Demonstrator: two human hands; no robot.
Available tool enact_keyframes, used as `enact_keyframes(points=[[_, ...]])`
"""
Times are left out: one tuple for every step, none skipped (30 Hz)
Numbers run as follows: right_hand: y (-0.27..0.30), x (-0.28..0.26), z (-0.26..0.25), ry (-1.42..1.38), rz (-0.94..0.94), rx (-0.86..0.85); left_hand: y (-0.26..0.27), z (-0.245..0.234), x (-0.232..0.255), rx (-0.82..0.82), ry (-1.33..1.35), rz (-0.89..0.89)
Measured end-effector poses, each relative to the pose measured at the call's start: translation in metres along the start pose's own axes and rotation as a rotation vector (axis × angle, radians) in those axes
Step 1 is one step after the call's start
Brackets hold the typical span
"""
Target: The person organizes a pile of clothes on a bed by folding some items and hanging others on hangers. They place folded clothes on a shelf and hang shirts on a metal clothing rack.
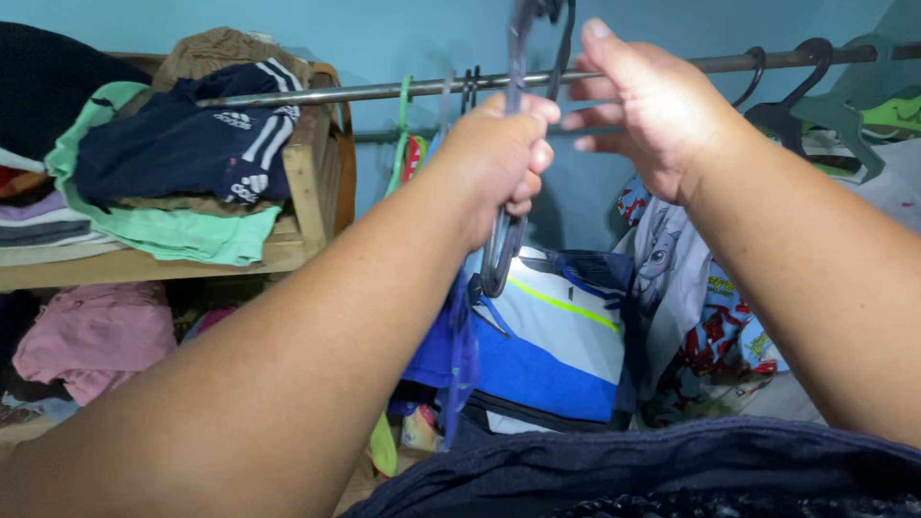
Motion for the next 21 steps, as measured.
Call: enact_keyframes(points=[[-0.001, 0.002, -0.002, -0.059, -0.016, -0.170, -0.003, 0.010, -0.011, 0.026, -0.043, -0.016], [-0.002, 0.003, -0.004, -0.117, -0.034, -0.338, -0.006, 0.022, -0.023, 0.050, -0.088, -0.029], [-0.001, 0.008, -0.004, -0.035, -0.057, -0.348, -0.010, 0.034, -0.035, 0.074, -0.132, -0.042], [0.003, 0.015, 0.001, 0.044, -0.081, -0.363, -0.013, 0.043, -0.043, 0.068, -0.173, -0.055], [0.006, 0.018, 0.000, 0.123, -0.105, -0.378, -0.016, 0.051, -0.050, 0.062, -0.214, -0.068], [0.005, 0.020, -0.002, 0.104, -0.071, -0.318, -0.017, 0.054, -0.056, 0.066, -0.254, -0.083], [0.004, 0.023, -0.004, 0.086, -0.036, -0.258, -0.017, 0.056, -0.061, 0.036, -0.303, -0.089], [0.002, 0.026, -0.006, 0.068, -0.005, -0.197, -0.018, 0.057, -0.064, 0.005, -0.354, -0.092], [-0.001, 0.031, -0.003, 0.058, -0.023, -0.196, -0.019, 0.057, -0.066, -0.026, -0.404, -0.097], [0.000, 0.040, 0.002, 0.050, -0.037, -0.189, -0.019, 0.052, -0.066, -0.079, -0.541, -0.132], [0.001, 0.053, 0.006, 0.042, -0.051, -0.181, -0.018, 0.040, -0.061, -0.132, -0.678, -0.168], [0.002, 0.068, 0.010, 0.034, -0.061, -0.225, -0.016, 0.028, -0.056, -0.189, -0.814, -0.206], [0.005, 0.084, 0.019, 0.026, -0.071, -0.269, -0.013, 0.014, -0.050, -0.175, -0.920, -0.297], [0.005, 0.101, 0.029, 0.016, -0.082, -0.313, -0.010, -0.002, -0.043, -0.159, -1.026, -0.390], [0.005, 0.118, 0.035, 0.043, 0.031, -0.355, -0.009, -0.015, -0.036, -0.096, -1.109, -0.365], [0.003, 0.135, 0.036, 0.069, 0.140, -0.392, -0.010, -0.025, -0.031, -0.036, -1.195, -0.334], [0.002, 0.152, 0.039, 0.077, 0.208, -0.448, -0.011, -0.032, -0.028, 0.026, -1.281, -0.303], [0.001, 0.170, 0.041, 0.086, 0.280, -0.497, -0.013, -0.038, -0.028, 0.171, -1.356, -0.255], [-0.002, 0.187, 0.043, 0.097, 0.353, -0.545, -0.013, -0.042, -0.030, 0.317, -1.426, -0.202], [-0.007, 0.203, 0.041, 0.142, 0.341, -0.558, -0.012, -0.044, -0.032, 0.459, -1.489, -0.141], [-0.014, 0.219, 0.039, 0.188, 0.329, -0.572, -0.011, -0.045, -0.035, 0.494, -1.467, -0.146]])
Point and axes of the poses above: each hand's wrist, its own y-axis away from the middle knuckle, its own z-axis out of the palm, x = y × z, the point moved 1 cm from there along -y, towards the middle knuckle, and after that the axes turned 11 degrees about y, right-handed, at the moved point
